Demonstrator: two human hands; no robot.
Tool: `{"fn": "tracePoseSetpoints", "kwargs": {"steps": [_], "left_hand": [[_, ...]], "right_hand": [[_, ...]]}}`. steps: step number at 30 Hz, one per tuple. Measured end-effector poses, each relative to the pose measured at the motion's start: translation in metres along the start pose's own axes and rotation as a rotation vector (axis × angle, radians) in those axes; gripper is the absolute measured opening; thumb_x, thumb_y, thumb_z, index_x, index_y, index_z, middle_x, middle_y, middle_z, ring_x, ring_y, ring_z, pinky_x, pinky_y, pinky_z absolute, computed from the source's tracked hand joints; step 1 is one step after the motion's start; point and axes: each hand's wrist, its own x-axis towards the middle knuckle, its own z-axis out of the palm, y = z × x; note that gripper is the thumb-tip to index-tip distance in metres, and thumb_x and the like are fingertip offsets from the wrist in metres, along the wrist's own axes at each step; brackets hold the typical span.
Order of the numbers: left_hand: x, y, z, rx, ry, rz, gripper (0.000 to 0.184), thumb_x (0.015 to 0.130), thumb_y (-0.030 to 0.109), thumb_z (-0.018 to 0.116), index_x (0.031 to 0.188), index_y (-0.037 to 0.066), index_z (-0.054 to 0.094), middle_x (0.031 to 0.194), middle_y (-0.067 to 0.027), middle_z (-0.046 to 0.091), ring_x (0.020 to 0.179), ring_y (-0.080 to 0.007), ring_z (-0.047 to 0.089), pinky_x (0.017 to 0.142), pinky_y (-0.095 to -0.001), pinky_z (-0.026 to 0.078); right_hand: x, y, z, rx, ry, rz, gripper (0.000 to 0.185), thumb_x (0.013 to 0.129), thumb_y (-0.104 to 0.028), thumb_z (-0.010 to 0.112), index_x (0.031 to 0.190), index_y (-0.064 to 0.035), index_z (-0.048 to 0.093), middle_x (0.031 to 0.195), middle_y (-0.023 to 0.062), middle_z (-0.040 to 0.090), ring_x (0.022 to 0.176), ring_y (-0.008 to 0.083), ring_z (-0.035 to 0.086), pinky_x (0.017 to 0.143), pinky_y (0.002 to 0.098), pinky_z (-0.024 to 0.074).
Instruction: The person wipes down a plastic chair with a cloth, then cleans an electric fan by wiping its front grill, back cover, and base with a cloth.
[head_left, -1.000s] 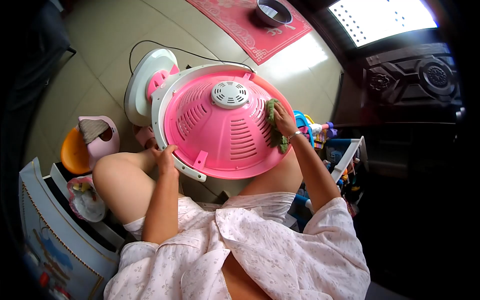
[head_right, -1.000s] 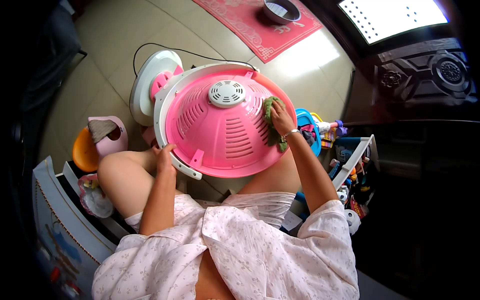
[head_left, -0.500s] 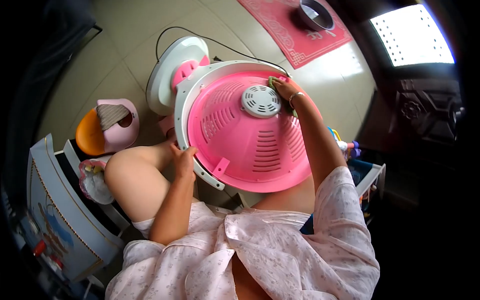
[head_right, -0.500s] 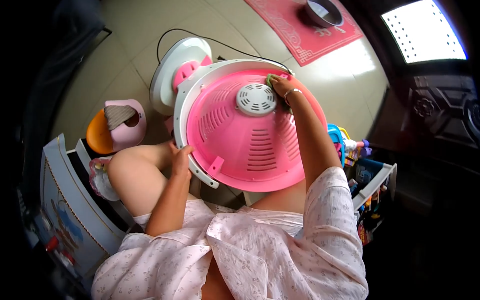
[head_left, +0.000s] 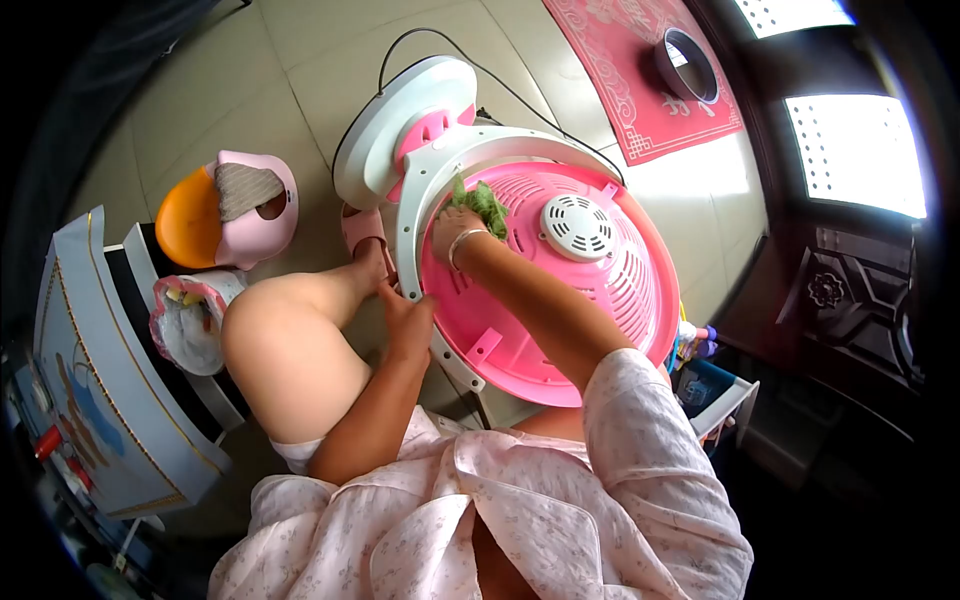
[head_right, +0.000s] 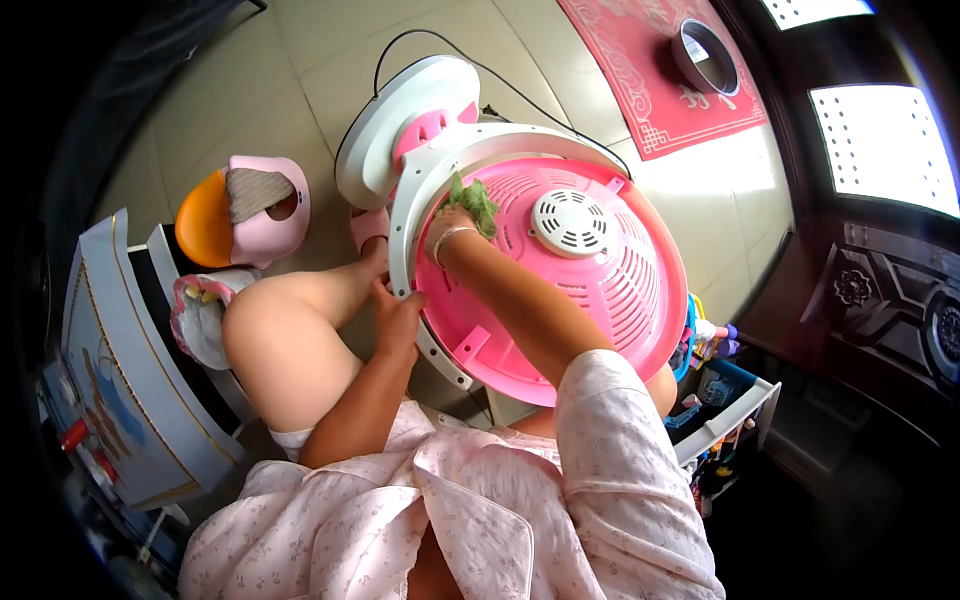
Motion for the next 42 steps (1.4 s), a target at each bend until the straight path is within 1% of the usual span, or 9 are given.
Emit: {"fn": "tracePoseSetpoints", "kwargs": {"steps": [5, 8, 11, 13, 15, 25, 33, 40, 42], "left_hand": [[0.01, -0.011, -0.001, 0.012, -0.007, 0.005, 0.064, 0.068, -0.003, 0.059, 0.126, 0.001, 0.031, 0.114, -0.0171, 0.051, 0.102, -0.0246, 0.053, 0.091, -0.0336, 0.042], [0.009, -0.006, 0.004, -0.041, 0.007, -0.015, 0.065, 0.067, -0.004, 0.061, 0.126, 0.0, 0.032, 0.115, -0.018, 0.05, 0.103, -0.0254, 0.054, 0.09, -0.0336, 0.042], [0.013, -0.008, 0.003, 0.017, 0.013, -0.051, 0.067, 0.066, -0.006, 0.062, 0.126, 0.0, 0.032, 0.116, -0.019, 0.05, 0.103, -0.0258, 0.054, 0.09, -0.0336, 0.043], [0.017, -0.02, 0.002, -0.07, -0.011, -0.015, 0.067, 0.067, -0.006, 0.062, 0.127, -0.001, 0.032, 0.117, -0.0193, 0.05, 0.104, -0.026, 0.054, 0.09, -0.0333, 0.043], [0.017, -0.024, -0.001, -0.152, -0.033, 0.016, 0.068, 0.067, -0.006, 0.062, 0.128, -0.001, 0.031, 0.118, -0.0196, 0.05, 0.105, -0.0262, 0.054, 0.091, -0.0329, 0.043], [-0.004, 0.019, 0.002, -0.029, 0.005, -0.136, 0.07, 0.068, -0.008, 0.058, 0.131, 0.002, 0.028, 0.118, -0.0178, 0.05, 0.104, -0.0255, 0.054, 0.091, -0.034, 0.043], [0.0, 0.012, 0.001, -0.073, 0.017, -0.084, 0.068, 0.067, -0.003, 0.056, 0.129, 0.001, 0.029, 0.115, -0.017, 0.05, 0.097, -0.0229, 0.054, 0.087, -0.0323, 0.044], [0.0, 0.008, 0.002, -0.173, 0.007, -0.105, 0.066, 0.068, -0.004, 0.055, 0.128, 0.001, 0.029, 0.112, -0.0165, 0.051, 0.096, -0.0215, 0.054, 0.086, -0.0316, 0.044], [0.003, -0.004, -0.001, -0.112, 0.008, -0.122, 0.066, 0.067, -0.004, 0.055, 0.127, 0.002, 0.028, 0.112, -0.0159, 0.05, 0.094, -0.0213, 0.054, 0.084, -0.0312, 0.045]], "right_hand": [[-0.039, -0.007, 0.012, 0.085, 0.153, -0.181, 0.023, 0.08, -0.015, 0.06, 0.097, -0.0035, 0.07, 0.093, 0.0137, 0.07, 0.092, 0.0277, 0.066, 0.082, 0.0381, 0.0503], [-0.071, -0.002, -0.002, 0.679, 0.612, 0.062, 0.017, 0.087, -0.015, 0.053, 0.085, -0.0036, 0.065, 0.077, 0.0198, 0.065, 0.074, 0.0365, 0.064, 0.071, 0.0437, 0.0504], [-0.079, -0.001, -0.029, 1.23, 1.002, 0.152, 0.027, 0.094, -0.022, 0.049, 0.11, -0.0028, 0.057, 0.094, 0.0236, 0.061, 0.086, 0.0376, 0.061, 0.077, 0.043, 0.049], [-0.053, -0.019, -0.022, 1.662, 0.719, -0.204, 0.035, 0.095, -0.024, 0.05, 0.123, -0.0034, 0.051, 0.113, 0.0229, 0.058, 0.103, 0.038, 0.058, 0.087, 0.0425, 0.0474], [-0.025, -0.036, 0.006, 0.7, 0.668, -0.215, 0.054, 0.096, -0.038, 0.044, 0.138, -0.0035, 0.04, 0.144, 0.0194, 0.038, 0.138, 0.0319, 0.029, 0.113, 0.0428, 0.0239], [0.06, 0.042, -0.036, 0.504, 0.408, 0.381, 0.062, 0.098, -0.044, 0.023, 0.147, -0.0049, 0.024, 0.154, 0.0142, 0.022, 0.144, 0.0264, 0.016, 0.117, 0.04, 0.0108], [0.106, 0.141, 0.002, 0.531, 0.422, 0.714, 0.061, 0.095, -0.045, 0.029, 0.141, -0.0063, 0.034, 0.147, 0.0156, 0.034, 0.139, 0.0292, 0.027, 0.114, 0.0442, 0.0189], [0.095, 0.04, -0.019, 0.472, 0.614, 0.569, 0.05, 0.095, -0.032, 0.036, 0.134, -0.001, 0.044, 0.145, 0.0159, 0.038, 0.138, 0.0299, 0.03, 0.114, 0.0418, 0.0218], [0.08, 0.033, -0.013, 0.443, 0.811, 0.294, 0.039, 0.094, -0.026, 0.039, 0.122, -0.0034, 0.054, 0.129, 0.0186, 0.054, 0.124, 0.0321, 0.048, 0.103, 0.0421, 0.0372]]}}
